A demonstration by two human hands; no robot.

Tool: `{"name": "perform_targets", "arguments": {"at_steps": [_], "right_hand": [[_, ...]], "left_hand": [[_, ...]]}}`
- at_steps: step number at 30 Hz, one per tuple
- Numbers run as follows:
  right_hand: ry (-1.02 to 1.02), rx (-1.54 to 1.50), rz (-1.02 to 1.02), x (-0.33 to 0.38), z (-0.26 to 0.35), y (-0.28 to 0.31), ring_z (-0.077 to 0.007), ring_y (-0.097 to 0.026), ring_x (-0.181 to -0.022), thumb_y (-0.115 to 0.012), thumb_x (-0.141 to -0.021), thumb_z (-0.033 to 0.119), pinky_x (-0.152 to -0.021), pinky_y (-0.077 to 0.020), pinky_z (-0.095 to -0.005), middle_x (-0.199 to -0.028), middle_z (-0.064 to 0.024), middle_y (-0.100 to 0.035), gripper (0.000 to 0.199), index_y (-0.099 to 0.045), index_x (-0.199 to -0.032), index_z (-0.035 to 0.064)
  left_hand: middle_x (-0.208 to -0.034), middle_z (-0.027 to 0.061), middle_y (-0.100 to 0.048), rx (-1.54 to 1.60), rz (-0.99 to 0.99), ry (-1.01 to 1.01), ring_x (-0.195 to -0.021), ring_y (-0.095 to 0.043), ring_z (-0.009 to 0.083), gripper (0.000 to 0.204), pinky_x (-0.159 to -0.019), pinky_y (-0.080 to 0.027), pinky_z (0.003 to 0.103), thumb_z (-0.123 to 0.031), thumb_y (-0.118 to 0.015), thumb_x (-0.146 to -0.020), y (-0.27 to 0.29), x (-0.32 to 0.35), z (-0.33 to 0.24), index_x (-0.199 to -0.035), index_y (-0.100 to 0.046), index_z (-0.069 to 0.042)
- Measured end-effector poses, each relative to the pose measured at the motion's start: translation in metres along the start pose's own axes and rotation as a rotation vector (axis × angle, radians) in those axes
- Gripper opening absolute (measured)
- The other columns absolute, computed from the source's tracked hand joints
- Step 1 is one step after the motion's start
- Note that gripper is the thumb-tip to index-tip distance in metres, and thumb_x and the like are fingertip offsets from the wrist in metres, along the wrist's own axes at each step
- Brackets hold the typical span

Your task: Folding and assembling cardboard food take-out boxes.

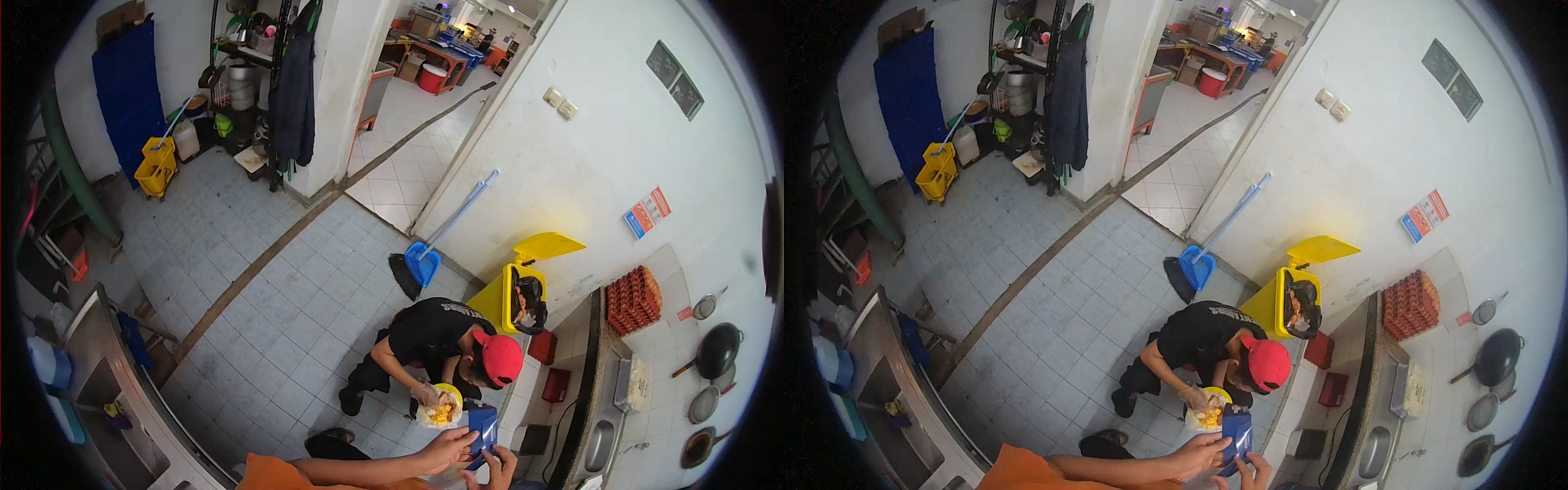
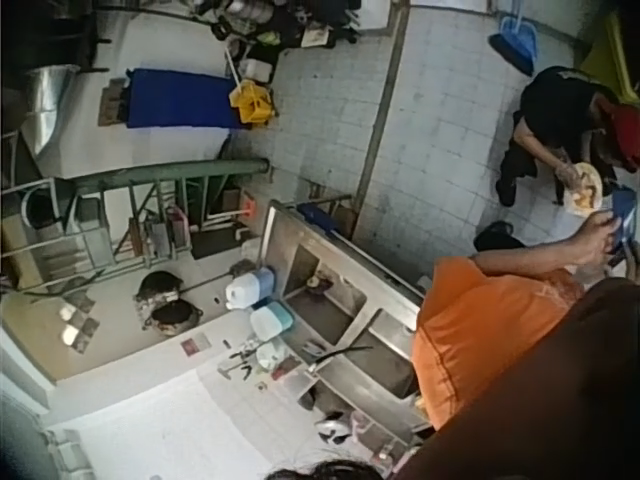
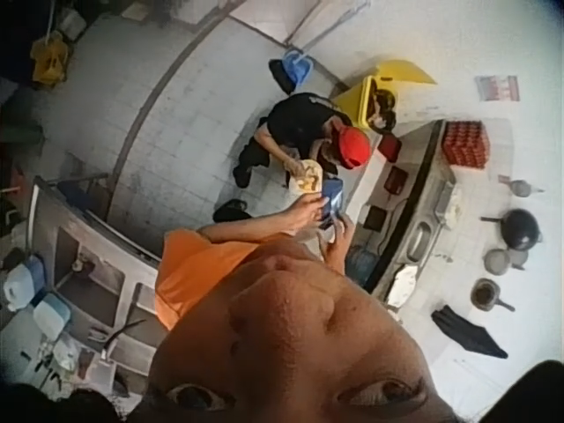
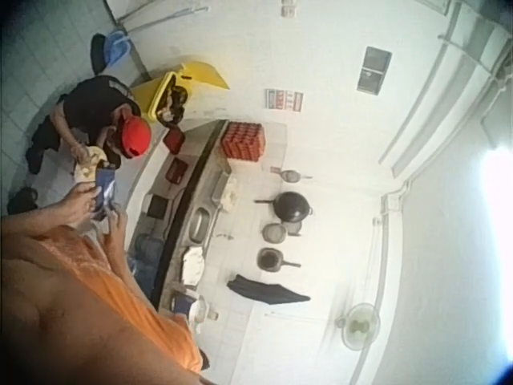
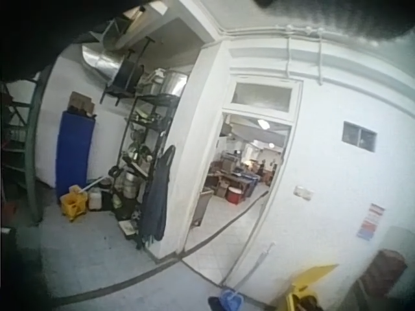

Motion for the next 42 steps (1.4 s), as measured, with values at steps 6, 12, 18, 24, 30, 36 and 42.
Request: {"name": "perform_targets", "arguments": {"at_steps": [6,12,18,24,30,36,42], "right_hand": [[-0.361,-0.485,-0.244,0.012,-0.042,0.021,-0.0387,-0.064,-0.122,-0.058,-0.101,0.018,-0.096,-0.0539,-0.0435,-0.14,-0.0265,-0.06,0.036,-0.069,-0.132,0.004],[-0.383,-0.312,-0.445,0.056,-0.058,0.053,-0.0365,-0.069,-0.112,-0.06,-0.101,0.018,-0.096,-0.0546,-0.0405,-0.129,-0.0265,-0.068,0.028,-0.078,-0.114,0.0006],[-0.372,-0.029,-0.822,0.155,-0.103,0.093,-0.0314,-0.06,-0.094,-0.084,-0.07,0.009,-0.082,-0.0465,-0.0421,-0.092,-0.0152,-0.06,0.033,-0.067,-0.097,0.0039],[-0.901,-0.397,-0.715,0.301,-0.219,0.111,-0.0239,-0.066,-0.104,-0.09,-0.069,0.009,-0.07,-0.0549,-0.033,-0.113,-0.0143,-0.068,0.059,-0.065,-0.123,0.0033],[-1.025,-0.318,-0.796,0.41,-0.304,0.183,-0.0461,-0.057,-0.128,-0.059,-0.091,0.001,-0.112,-0.0422,-0.0439,-0.141,-0.0309,-0.056,0.077,-0.027,-0.16,0.0002],[-0.856,0.38,-0.713,0.498,-0.303,0.301,-0.0362,-0.058,-0.13,-0.066,-0.089,0.009,-0.108,-0.0463,-0.0495,-0.146,-0.0148,-0.058,0.058,-0.058,-0.146,0.0189],[-0.776,0.609,-0.512,0.551,-0.33,0.324,-0.0288,-0.059,-0.13,-0.066,-0.088,0.013,-0.106,-0.0488,-0.0473,-0.144,0.0004,-0.062,0.05,-0.066,-0.136,0.0281]], "left_hand": [[-0.092,-0.0056,-0.058,-0.552,-0.021,-0.182,-0.088,-0.053,0.002,0.03,-0.079,-0.047,0.019,-0.029,-0.055,-0.11,-0.016,-0.018,0.001,-0.107,-0.066,-0.001],[-0.076,-0.0043,-0.058,-0.487,0.042,-0.242,-0.071,-0.051,0.0029,0.035,-0.065,-0.041,0.02,-0.033,-0.053,-0.111,-0.07,-0.013,0.055,-0.099,-0.067,-0.003],[-0.084,-0.0024,-0.066,-0.721,0.221,-0.06,-0.08,-0.059,0.0056,0.037,-0.074,-0.047,0.023,-0.034,-0.055,-0.11,-0.076,-0.043,0.162,-0.093,-0.068,-0.004],[-0.083,0.0153,-0.071,-1.771,0.876,0.005,-0.068,-0.069,0.0242,0.015,-0.059,-0.052,0.04,-0.021,-0.058,-0.104,-0.13,-0.093,0.26,-0.108,-0.069,-0.011],[-0.103,0.0166,-0.074,-2.479,1.852,-0.02,-0.084,-0.074,0.0306,0.052,-0.069,-0.059,0.04,-0.017,-0.053,-0.097,-0.137,-0.058,0.472,-0.145,-0.051,0.001],[-0.128,0.0096,-0.068,-0.777,0.319,0.642,-0.111,-0.07,0.025,0.06,-0.092,-0.059,0.042,-0.048,-0.055,-0.106,-0.206,-0.189,0.569,-0.139,-0.054,0.001],[-0.112,0.0082,-0.072,-1.067,0.315,0.853,-0.091,-0.074,0.0177,0.034,-0.073,-0.063,0.035,-0.031,-0.062,-0.105,-0.256,-0.244,0.66,-0.121,-0.062,-0.001]]}}
Point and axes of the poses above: each hand's wrist, its own x-axis away from the middle knuckle, its own y-axis out of the back of the hand, z = x × y, the point moved 10 cm from there along -x, towards the middle knuckle
